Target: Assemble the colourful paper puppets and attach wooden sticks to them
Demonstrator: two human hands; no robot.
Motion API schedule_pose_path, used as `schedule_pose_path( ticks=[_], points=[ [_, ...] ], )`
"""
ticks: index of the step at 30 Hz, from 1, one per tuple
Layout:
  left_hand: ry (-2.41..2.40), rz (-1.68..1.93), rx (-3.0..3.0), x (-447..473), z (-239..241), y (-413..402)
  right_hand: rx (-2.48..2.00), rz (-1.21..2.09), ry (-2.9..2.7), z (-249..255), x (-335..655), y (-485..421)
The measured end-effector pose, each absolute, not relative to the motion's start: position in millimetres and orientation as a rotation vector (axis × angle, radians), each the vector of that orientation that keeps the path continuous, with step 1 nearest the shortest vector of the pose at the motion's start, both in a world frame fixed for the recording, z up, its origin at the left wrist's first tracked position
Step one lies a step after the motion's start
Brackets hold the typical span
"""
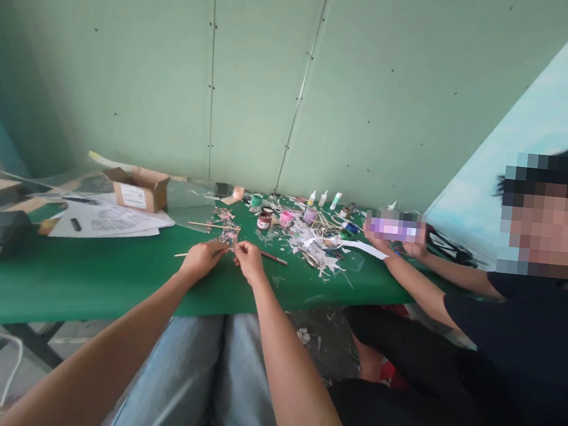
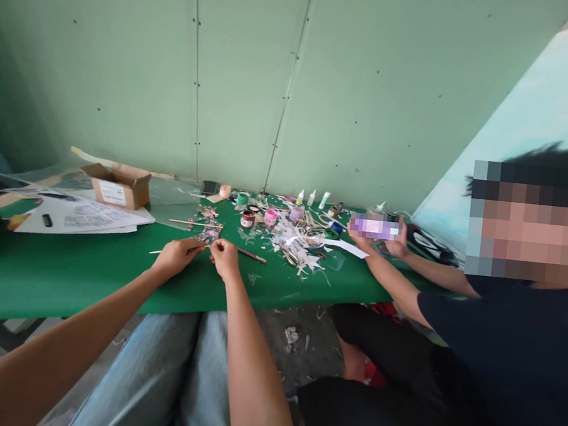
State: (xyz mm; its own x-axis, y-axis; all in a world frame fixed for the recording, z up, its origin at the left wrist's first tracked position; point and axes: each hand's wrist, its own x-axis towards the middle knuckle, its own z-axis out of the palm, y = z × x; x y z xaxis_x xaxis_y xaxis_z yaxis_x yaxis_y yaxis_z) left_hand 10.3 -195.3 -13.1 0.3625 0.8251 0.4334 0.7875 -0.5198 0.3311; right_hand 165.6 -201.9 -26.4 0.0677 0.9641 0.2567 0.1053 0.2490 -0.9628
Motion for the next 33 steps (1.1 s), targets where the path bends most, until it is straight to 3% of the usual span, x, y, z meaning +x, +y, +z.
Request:
schedule_pose_path(
  ticks=[33],
  points=[
    [1.507,0.863,2.538,12.6,-8.5,-203.9,-1.115,0.919,-1.316,-26.0,168.0,-204.9]
  ],
)
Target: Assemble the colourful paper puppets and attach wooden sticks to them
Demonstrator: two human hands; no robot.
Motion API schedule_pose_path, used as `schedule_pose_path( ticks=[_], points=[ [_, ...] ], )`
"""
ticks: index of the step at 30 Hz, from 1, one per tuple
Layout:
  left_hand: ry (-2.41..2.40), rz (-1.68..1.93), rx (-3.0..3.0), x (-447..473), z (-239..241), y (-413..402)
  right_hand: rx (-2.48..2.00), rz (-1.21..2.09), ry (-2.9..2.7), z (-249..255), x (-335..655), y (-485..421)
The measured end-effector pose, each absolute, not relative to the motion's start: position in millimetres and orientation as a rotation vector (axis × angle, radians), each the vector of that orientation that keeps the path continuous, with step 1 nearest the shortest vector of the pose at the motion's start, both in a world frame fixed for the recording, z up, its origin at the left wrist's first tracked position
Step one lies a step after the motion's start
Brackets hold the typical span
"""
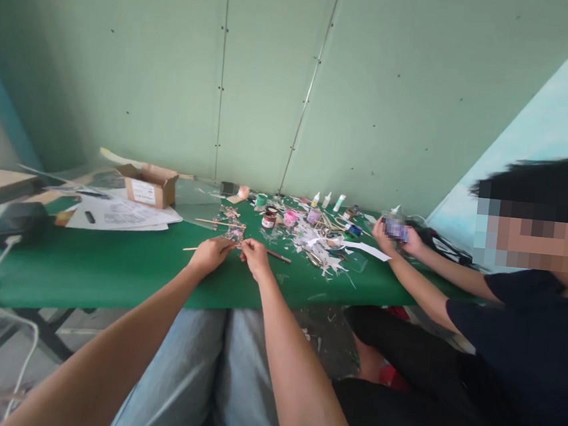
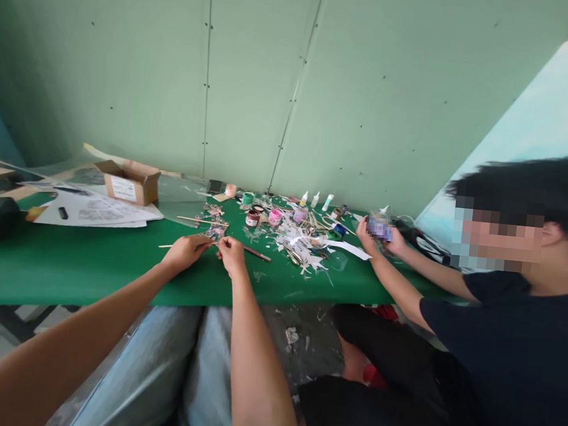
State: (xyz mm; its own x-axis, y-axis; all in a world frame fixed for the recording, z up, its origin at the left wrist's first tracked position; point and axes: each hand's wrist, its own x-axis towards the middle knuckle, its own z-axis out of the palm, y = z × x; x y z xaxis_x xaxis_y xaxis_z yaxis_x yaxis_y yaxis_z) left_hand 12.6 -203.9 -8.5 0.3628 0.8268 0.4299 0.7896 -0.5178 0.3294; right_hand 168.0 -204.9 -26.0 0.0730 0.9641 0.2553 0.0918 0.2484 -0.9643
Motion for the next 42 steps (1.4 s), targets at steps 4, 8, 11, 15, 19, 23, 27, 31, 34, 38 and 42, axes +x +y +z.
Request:
schedule_pose_path(
  ticks=[4,8,11,15,19,23,27,31,34,38,42],
  points=[
    [1.532,0.873,2.514,11.2,-10.3,-204.9,-1.114,0.926,-1.320,-27.0,168.6,-206.8],
    [1.512,0.859,2.517,13.7,-10.5,-203.6,-1.116,0.919,-1.315,-28.0,167.7,-207.4],
    [1.515,0.857,2.513,16.4,-11.7,-203.0,-1.126,0.916,-1.309,-30.0,167.8,-206.2],
    [1.513,0.880,2.503,17.6,-14.3,-203.7,-1.146,0.917,-1.309,-33.0,168.8,-204.7],
    [1.511,0.911,2.495,16.5,-15.5,-204.2,-1.151,0.922,-1.328,-33.8,169.8,-204.9],
    [1.546,0.900,2.488,15.3,-14.6,-204.8,-1.150,0.912,-1.326,-33.3,169.5,-205.0],
    [1.581,0.879,2.494,16.4,-13.1,-205.2,-1.155,0.904,-1.323,-33.5,168.0,-203.4],
    [1.576,0.851,2.515,18.2,-13.1,-204.4,-1.163,0.899,-1.316,-34.4,167.9,-201.8],
    [1.576,0.841,2.523,17.8,-14.0,-203.8,-1.163,0.905,-1.319,-34.6,168.7,-201.7],
    [1.559,0.855,2.539,15.9,-14.0,-203.9,-1.158,0.917,-1.324,-33.6,169.5,-202.5],
    [1.600,0.867,2.519,15.7,-12.6,-205.8,-1.154,0.919,-1.321,-32.3,169.8,-203.1]
  ],
)
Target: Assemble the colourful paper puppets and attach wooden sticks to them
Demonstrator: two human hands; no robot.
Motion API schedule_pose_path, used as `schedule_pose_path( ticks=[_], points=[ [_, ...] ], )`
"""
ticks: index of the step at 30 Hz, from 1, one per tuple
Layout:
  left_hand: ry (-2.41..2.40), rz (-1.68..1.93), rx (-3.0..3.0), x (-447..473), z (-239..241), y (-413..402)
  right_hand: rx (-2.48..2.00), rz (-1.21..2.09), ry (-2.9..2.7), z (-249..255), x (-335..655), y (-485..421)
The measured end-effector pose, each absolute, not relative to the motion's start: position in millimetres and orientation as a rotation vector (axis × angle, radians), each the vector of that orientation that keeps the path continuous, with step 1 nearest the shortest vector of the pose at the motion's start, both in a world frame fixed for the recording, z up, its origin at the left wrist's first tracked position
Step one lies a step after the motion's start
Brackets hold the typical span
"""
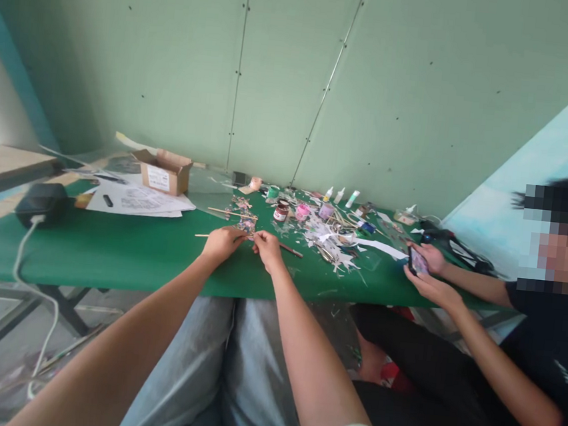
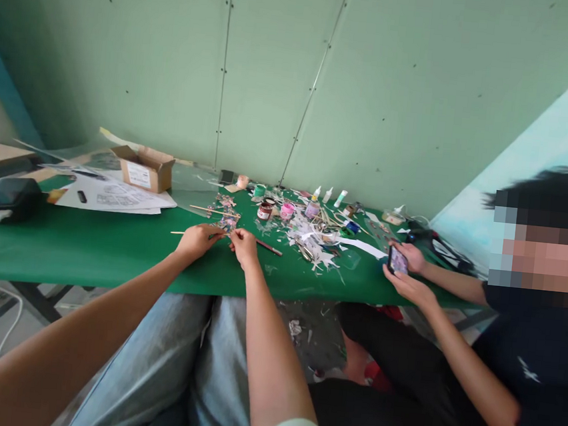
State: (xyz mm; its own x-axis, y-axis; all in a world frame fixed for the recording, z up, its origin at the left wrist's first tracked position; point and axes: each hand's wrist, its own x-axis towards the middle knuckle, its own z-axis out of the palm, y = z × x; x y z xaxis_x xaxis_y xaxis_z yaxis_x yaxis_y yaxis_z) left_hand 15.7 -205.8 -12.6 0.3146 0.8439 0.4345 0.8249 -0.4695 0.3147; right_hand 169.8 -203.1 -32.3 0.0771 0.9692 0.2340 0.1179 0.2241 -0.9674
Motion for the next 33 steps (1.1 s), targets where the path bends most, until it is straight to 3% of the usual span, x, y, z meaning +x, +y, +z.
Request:
schedule_pose_path(
  ticks=[33],
  points=[
    [1.631,0.779,2.562,18.3,-10.0,-210.9,-1.134,0.939,-1.315,-37.0,174.9,-201.5]
  ],
)
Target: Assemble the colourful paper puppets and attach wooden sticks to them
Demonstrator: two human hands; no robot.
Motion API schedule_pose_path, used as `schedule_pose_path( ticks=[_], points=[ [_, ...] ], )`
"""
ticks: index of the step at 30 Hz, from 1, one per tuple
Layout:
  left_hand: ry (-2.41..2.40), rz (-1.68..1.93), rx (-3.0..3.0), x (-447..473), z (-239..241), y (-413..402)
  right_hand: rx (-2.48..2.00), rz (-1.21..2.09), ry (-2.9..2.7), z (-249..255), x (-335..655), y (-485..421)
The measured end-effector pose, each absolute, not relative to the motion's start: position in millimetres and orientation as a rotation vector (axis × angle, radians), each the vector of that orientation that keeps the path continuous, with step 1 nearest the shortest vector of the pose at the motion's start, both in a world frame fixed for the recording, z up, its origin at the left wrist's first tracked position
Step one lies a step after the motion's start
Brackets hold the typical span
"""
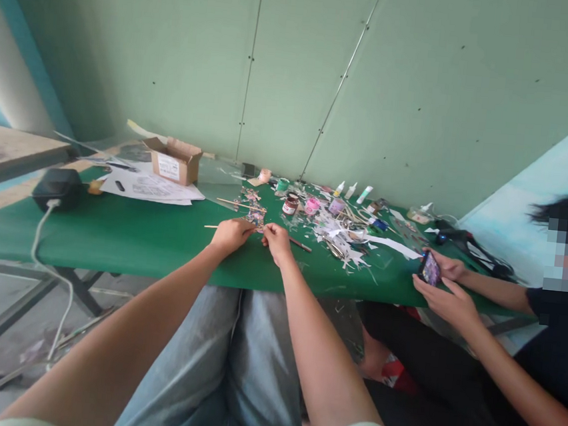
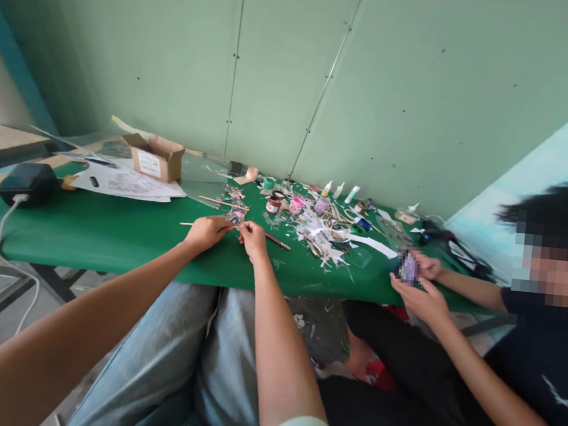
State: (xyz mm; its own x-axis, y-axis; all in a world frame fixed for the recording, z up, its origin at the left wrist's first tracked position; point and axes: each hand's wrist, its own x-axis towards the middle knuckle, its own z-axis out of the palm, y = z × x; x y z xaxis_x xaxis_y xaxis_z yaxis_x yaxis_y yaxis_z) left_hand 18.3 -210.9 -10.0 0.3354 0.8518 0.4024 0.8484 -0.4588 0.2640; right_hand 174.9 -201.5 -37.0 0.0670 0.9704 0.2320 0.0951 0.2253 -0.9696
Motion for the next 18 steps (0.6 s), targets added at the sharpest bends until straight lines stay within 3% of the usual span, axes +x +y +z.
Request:
schedule_pose_path(
  ticks=[18],
  points=[
    [1.701,0.740,2.556,22.3,-6.3,-211.2,-1.152,0.937,-1.313,-33.9,175.5,-197.4]
  ],
)
